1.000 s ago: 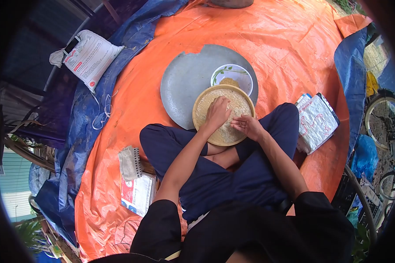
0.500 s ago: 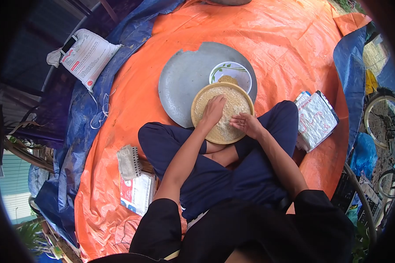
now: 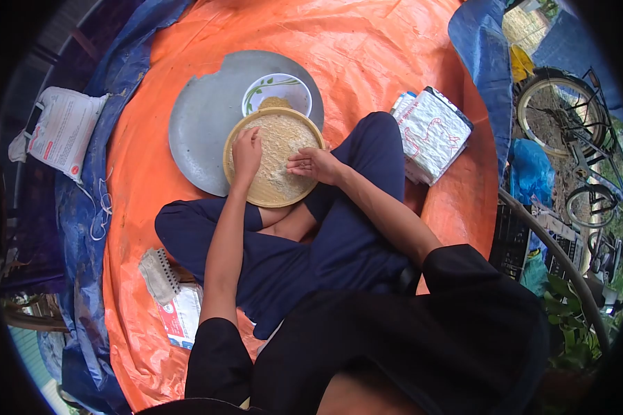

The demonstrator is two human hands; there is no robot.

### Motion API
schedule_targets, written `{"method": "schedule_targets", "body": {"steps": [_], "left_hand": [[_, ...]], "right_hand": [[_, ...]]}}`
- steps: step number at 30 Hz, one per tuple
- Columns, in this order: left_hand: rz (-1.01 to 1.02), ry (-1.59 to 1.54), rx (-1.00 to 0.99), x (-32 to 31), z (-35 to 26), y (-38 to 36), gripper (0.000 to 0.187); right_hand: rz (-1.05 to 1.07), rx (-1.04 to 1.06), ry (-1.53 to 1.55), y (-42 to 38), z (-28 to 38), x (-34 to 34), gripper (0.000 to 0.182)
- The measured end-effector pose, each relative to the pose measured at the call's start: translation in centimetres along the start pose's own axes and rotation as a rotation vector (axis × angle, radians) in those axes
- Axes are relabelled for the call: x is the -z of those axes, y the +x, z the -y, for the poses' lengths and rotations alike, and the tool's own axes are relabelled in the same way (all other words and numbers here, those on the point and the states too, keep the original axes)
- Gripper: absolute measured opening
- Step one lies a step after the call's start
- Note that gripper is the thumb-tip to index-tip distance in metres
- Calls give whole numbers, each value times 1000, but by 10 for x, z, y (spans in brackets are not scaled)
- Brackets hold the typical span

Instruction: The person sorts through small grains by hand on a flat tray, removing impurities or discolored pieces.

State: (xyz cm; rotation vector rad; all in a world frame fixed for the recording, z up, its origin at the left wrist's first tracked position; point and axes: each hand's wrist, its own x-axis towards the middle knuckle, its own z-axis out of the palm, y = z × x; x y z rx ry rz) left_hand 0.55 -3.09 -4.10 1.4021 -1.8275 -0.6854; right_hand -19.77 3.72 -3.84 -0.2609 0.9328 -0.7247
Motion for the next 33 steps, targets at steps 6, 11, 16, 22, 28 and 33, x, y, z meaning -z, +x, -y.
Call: {"method": "schedule_targets", "body": {"steps": [6,11,16,22,28,33], "left_hand": [[21,-11,22,2,6,0,16],[55,33,24,0,6,0,10],[88,167,-69,-2,2,2,10],[155,507,-316,-3,2,15,10],[145,866,-444,-20,-5,11,9],[138,978,-375,-27,-11,5,8]], "right_hand": [[4,-1,-31,1,0,-1,38],[1,-9,-28,-1,1,-2,38],[-2,3,-3,1,-1,-1,37],[10,-3,-70,-3,2,-7,39],[19,-3,-114,-9,4,-15,39],[36,6,-114,-10,3,-16,38]]}}
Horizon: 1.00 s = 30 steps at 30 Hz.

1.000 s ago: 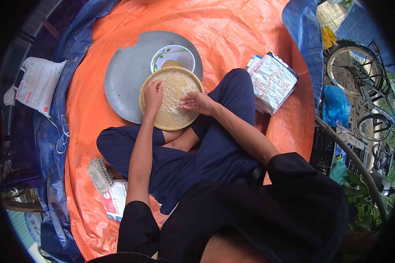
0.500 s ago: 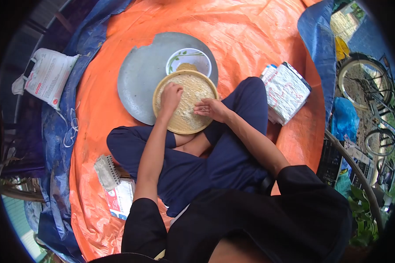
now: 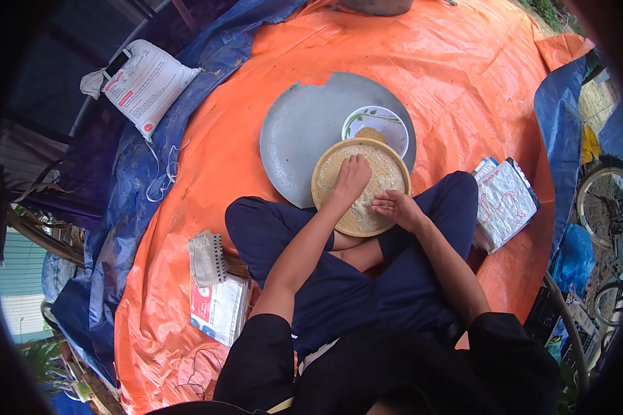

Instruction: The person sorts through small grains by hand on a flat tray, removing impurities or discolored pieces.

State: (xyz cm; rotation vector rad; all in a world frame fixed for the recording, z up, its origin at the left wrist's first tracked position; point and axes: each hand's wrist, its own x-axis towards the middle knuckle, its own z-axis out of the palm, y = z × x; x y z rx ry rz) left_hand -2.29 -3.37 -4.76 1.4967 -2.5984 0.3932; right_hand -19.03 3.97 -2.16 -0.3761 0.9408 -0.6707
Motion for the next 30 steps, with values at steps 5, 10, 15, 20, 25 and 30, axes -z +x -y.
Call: {"method": "schedule_targets", "body": {"steps": [5,10,15,20,25,30], "left_hand": [[48,-40,32,3,0,-4,11],[42,-328,107,14,13,-8,12],[117,-665,227,40,26,-9,17],[115,-733,251,37,26,-12,18],[87,-775,239,34,26,-13,14],[60,-794,251,32,28,-17,12]], "right_hand": [[-14,6,16,0,-1,0,37],[-13,11,23,0,-1,2,37],[-9,17,24,1,-1,2,38],[-9,17,19,-2,0,0,39],[-17,24,23,-2,0,0,40],[0,32,27,0,-2,4,40]]}}
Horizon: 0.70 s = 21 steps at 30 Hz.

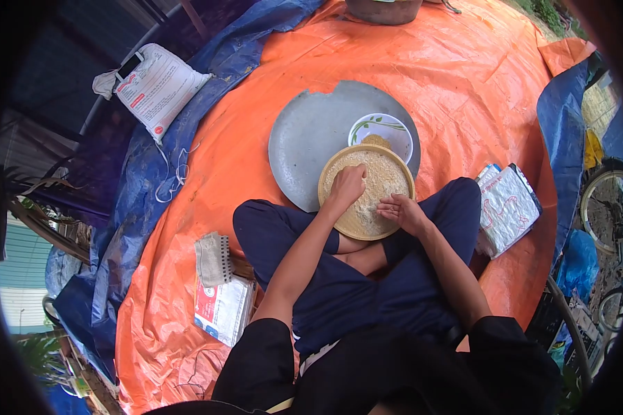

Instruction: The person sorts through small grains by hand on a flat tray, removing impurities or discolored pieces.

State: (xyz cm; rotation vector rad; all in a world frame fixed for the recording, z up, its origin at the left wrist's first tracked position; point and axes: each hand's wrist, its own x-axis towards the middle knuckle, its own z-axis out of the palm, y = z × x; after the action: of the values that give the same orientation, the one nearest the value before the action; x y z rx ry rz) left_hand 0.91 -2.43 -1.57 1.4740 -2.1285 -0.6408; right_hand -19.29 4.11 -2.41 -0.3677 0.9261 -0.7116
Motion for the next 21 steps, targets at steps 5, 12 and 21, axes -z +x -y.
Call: {"method": "schedule_targets", "body": {"steps": [5,12,21], "left_hand": [[-14,-5,-1,-1,3,1,14],[-55,-15,-20,-3,3,-1,14],[22,54,16,-12,13,0,11]], "right_hand": [[-13,-9,-7,0,0,-2,40],[2,-13,-34,1,0,0,41],[-6,-10,-34,1,0,-1,41]]}}
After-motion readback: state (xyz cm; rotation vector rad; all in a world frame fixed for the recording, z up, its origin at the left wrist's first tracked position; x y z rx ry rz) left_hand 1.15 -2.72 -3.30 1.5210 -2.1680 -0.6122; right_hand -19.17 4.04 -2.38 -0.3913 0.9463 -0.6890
